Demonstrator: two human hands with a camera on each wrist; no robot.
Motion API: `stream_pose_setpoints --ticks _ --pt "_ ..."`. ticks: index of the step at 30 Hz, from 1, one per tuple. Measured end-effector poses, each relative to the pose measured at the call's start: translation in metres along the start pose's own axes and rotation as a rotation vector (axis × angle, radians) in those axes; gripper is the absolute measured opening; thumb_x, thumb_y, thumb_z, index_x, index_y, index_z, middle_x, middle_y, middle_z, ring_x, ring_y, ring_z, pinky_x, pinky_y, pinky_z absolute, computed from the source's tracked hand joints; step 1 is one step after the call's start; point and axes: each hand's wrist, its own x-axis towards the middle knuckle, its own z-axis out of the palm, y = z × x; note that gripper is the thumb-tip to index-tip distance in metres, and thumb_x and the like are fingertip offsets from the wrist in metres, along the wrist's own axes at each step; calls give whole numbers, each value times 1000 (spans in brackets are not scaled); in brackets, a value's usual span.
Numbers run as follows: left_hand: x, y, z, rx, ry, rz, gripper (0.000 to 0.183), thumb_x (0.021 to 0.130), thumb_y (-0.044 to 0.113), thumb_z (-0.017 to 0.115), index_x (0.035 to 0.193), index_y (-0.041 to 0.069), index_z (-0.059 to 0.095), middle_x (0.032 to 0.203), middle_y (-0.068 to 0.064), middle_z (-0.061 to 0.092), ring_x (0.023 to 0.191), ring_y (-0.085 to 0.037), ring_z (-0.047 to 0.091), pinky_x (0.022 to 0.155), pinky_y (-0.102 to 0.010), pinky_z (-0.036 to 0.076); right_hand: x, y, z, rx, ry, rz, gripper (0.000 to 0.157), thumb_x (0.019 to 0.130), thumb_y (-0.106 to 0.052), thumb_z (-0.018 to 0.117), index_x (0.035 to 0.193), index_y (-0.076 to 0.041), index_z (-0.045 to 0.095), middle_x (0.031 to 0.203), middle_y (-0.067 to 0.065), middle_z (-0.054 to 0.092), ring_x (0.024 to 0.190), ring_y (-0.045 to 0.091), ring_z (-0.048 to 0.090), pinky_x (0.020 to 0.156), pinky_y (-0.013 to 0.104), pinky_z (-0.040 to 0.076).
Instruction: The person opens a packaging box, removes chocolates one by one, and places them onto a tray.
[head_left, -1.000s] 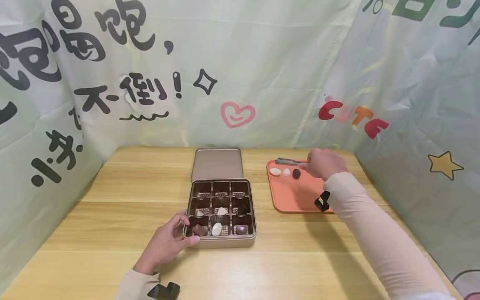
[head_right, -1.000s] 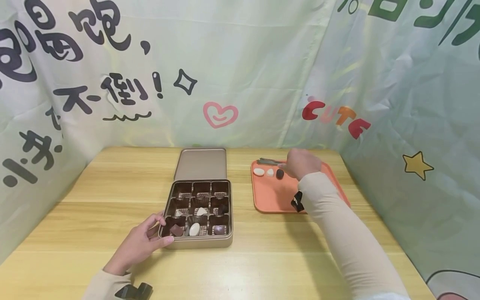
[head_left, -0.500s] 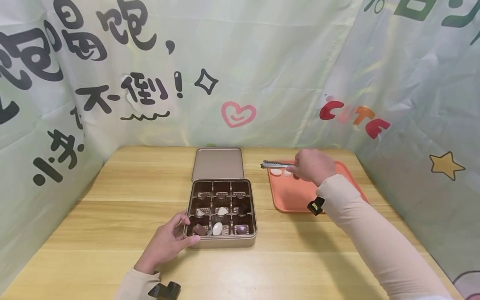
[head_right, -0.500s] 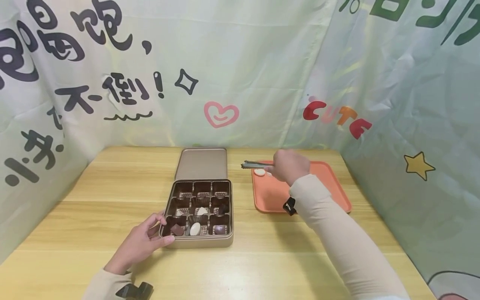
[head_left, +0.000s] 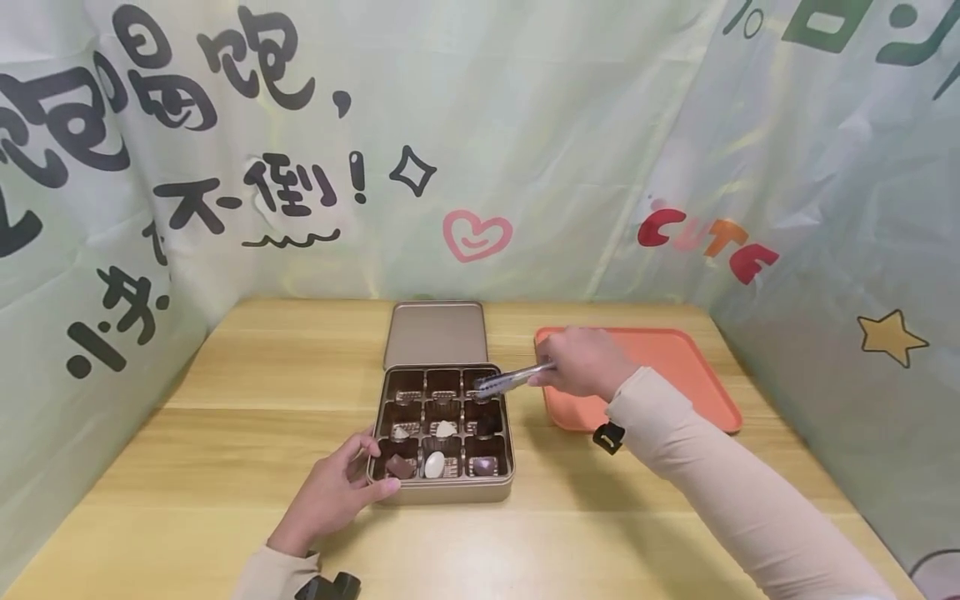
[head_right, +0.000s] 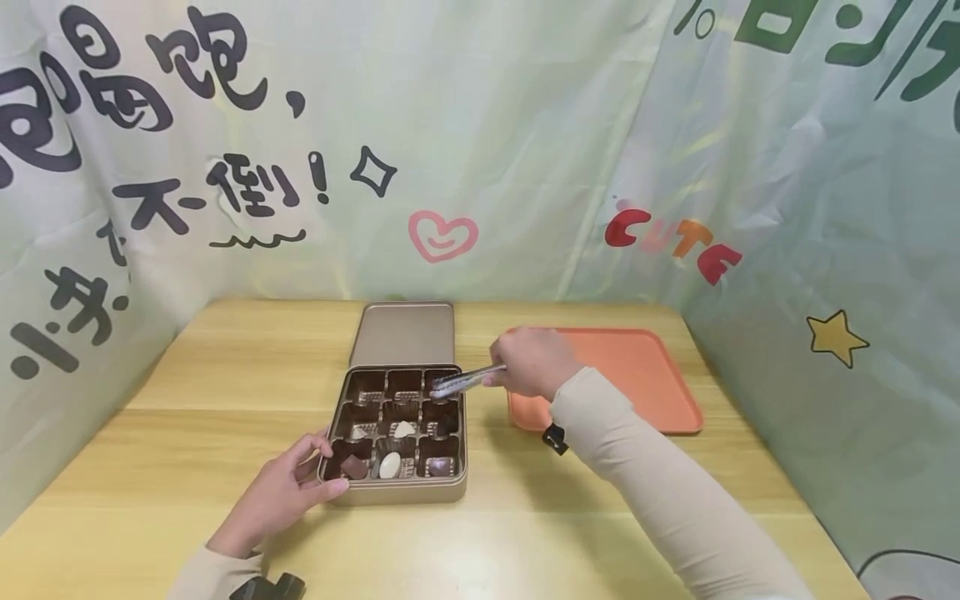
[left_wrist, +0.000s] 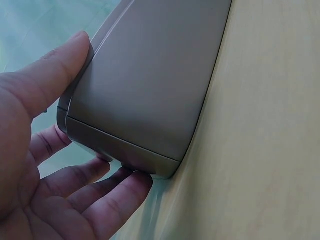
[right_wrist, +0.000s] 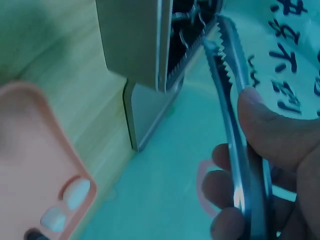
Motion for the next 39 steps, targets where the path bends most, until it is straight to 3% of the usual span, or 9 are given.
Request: stream_pose_setpoints --ticks 4,14,19,25,30,34,39 --pt "-1 0 1 -13 1 6 41 77 38 81 96 16 52 151 -19 34 121 -45 51 100 -51 45 3 -12 6 -47 27 -80 28 82 -44 76 68 -23 63 62 -11 50 54 8 47 45 28 42" --pt "-7 -1 -1 1 -12 16 42 78 36 81 97 14 50 150 -23 35 120 -45 51 98 -50 46 19 -38 19 -135 28 -121 31 81 -50 74 67 -25 62 56 -13 50 51 8 47 39 29 37" --pt "-2 1 -2 11 -2 50 42 79 37 80 97 13 50 149 -23 36 119 -44 53 98 -50 47 27 -52 13 -251 0 -83 32 79 -52 75 70 -24 64 60 -9 54 51 10 49 40 31 39" --pt "-1 2 -2 -9 -14 36 42 79 34 81 97 12 50 150 -23 35 120 -41 53 98 -47 47 34 -75 10 -410 -6 -89 35 77 -54 76 73 -20 65 66 -4 60 52 17 55 45 36 48" --pt "-1 3 -2 -11 -13 25 43 78 36 81 98 13 51 151 -21 34 121 -41 53 99 -48 46 40 -93 9 -524 -9 -96 34 75 -54 77 72 -22 66 68 -6 62 50 13 53 48 35 51" --pt "-1 4 -3 -16 -14 20 43 78 37 81 98 13 51 151 -21 34 121 -42 53 99 -48 47 44 -106 9 -589 12 -92 25 84 -35 75 66 -21 64 60 -7 57 46 10 40 46 30 45" --pt "-1 4 -3 -23 -16 25 42 79 34 81 98 12 51 150 -22 35 120 -44 52 97 -47 48 46 -116 12 -645 29 -100 33 90 -11 62 58 -22 58 50 -7 46 48 11 26 42 26 33"
